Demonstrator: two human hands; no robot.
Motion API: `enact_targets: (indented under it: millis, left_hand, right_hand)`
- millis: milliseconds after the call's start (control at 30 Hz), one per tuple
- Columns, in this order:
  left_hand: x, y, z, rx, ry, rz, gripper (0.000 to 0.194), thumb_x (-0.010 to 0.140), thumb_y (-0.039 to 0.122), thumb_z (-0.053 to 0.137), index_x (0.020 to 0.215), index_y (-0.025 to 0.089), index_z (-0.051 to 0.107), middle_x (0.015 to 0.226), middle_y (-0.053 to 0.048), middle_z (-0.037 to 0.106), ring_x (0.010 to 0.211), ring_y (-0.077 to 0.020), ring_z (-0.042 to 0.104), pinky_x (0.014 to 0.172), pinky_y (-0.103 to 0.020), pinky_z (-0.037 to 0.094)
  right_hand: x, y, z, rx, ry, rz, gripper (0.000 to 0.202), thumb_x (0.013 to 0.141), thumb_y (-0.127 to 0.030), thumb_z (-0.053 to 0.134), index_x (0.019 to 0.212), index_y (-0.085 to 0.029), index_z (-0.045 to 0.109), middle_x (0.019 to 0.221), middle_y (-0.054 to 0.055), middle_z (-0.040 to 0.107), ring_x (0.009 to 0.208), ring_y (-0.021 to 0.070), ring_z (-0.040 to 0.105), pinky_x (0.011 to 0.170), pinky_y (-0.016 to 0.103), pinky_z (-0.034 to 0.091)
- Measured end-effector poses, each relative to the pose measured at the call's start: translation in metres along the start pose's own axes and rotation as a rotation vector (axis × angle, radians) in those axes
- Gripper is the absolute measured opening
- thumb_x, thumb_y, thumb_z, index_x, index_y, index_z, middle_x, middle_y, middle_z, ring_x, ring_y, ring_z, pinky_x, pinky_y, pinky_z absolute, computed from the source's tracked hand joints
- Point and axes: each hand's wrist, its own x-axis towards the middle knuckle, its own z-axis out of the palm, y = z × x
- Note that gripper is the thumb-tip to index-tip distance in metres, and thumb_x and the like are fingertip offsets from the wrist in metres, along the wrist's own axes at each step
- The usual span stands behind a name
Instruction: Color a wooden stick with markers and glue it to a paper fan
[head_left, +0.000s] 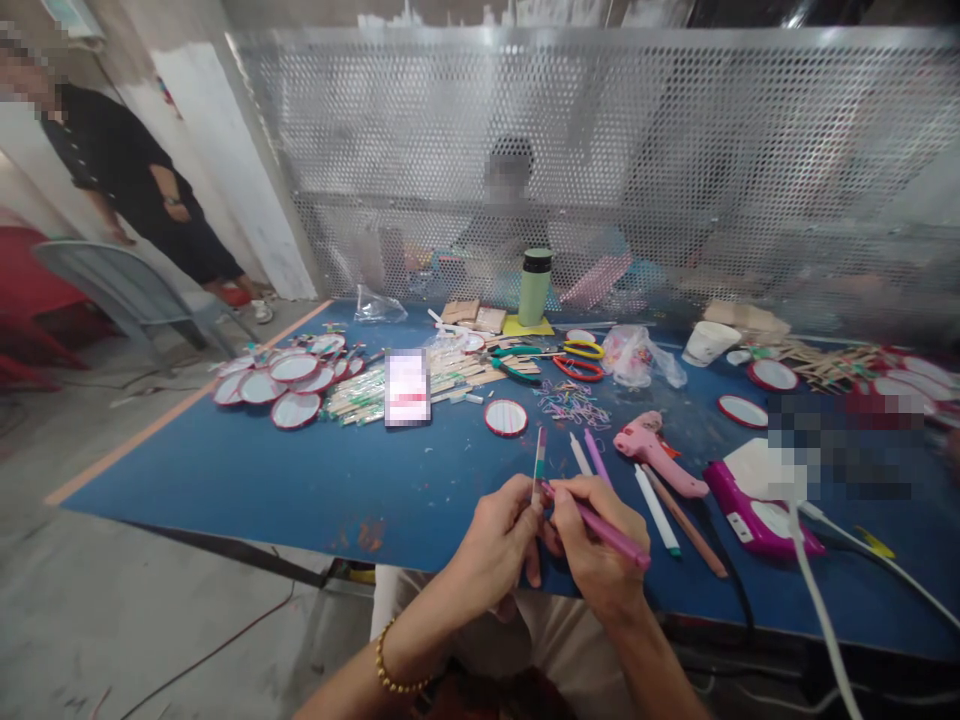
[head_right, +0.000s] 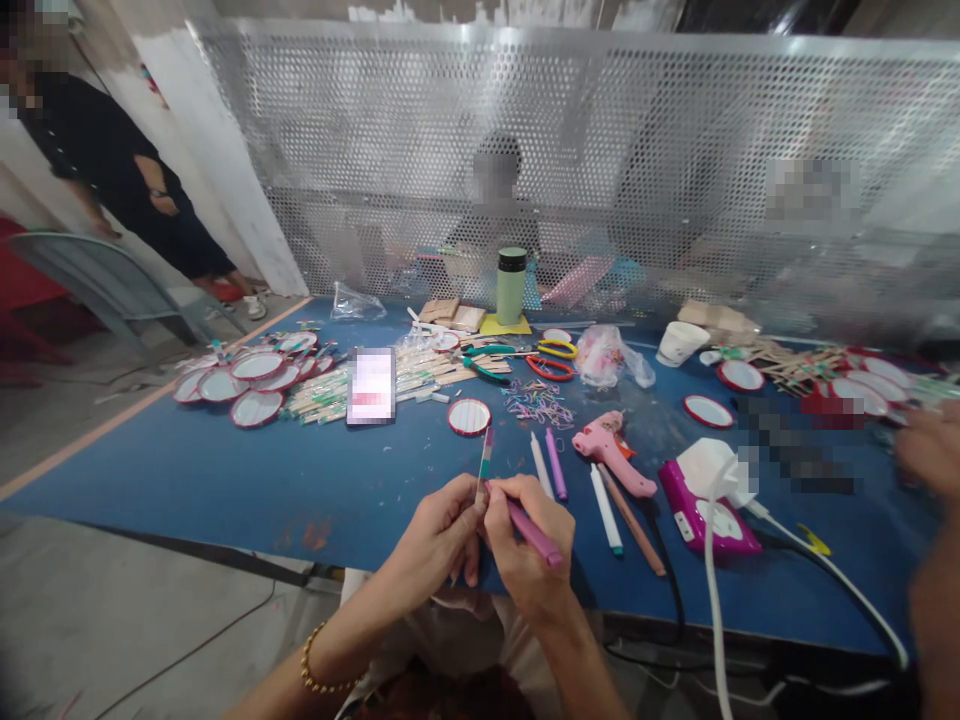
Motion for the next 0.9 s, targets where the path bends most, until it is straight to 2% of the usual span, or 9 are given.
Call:
enact_targets:
  millis: [200,500,900]
  left_hand:
    - [-0.001,0.0007,0.0002,-0.01,0.004,-0.013,0.038,0.092,0.059,0.05,0.088,0.021,0.048,0.049,0.01,0.044,0.035,-0.0092,0.049,0.032,-0.014,0.029]
    - [-0.0005,-0.0016,0.0007,0.006,0.0,0.017,0.036,0.095,0.056,0.047,0.085,0.021,0.045,0.049,0.01,0.045,0.035,-0.0074,0.047,0.034,-0.014,0.031]
    - [-0.0006,-0.0025,-0.0005,0.017,0.002,0.011,0.034,0.095,0.054,0.047,0.087,0.021,0.046,0.05,0.011,0.042,0.035,-0.0075,0.048,0.033,-0.013,0.031]
  right_hand:
    - [0.001,-0.0008,-0.0019,-0.019,0.026,-0.037,0.021,0.092,-0.022,0.054,0.076,-0.021,0.067,0.06,-0.001,0.068,0.048,0.0122,0.063,0.051,0.021,0.052]
    - [0.0002,-0.0027,0.0,0.043,-0.021,-0.021,0.019,0.094,-0.022,0.056,0.079,-0.021,0.066,0.049,-0.006,0.058,0.037,0.01,0.053,0.042,0.02,0.045]
    - [0.002,-0.0006,-0.0013,-0.002,0.021,-0.037,0.019,0.091,-0.02,0.056,0.075,-0.02,0.067,0.059,-0.003,0.067,0.046,0.0108,0.061,0.048,0.019,0.049]
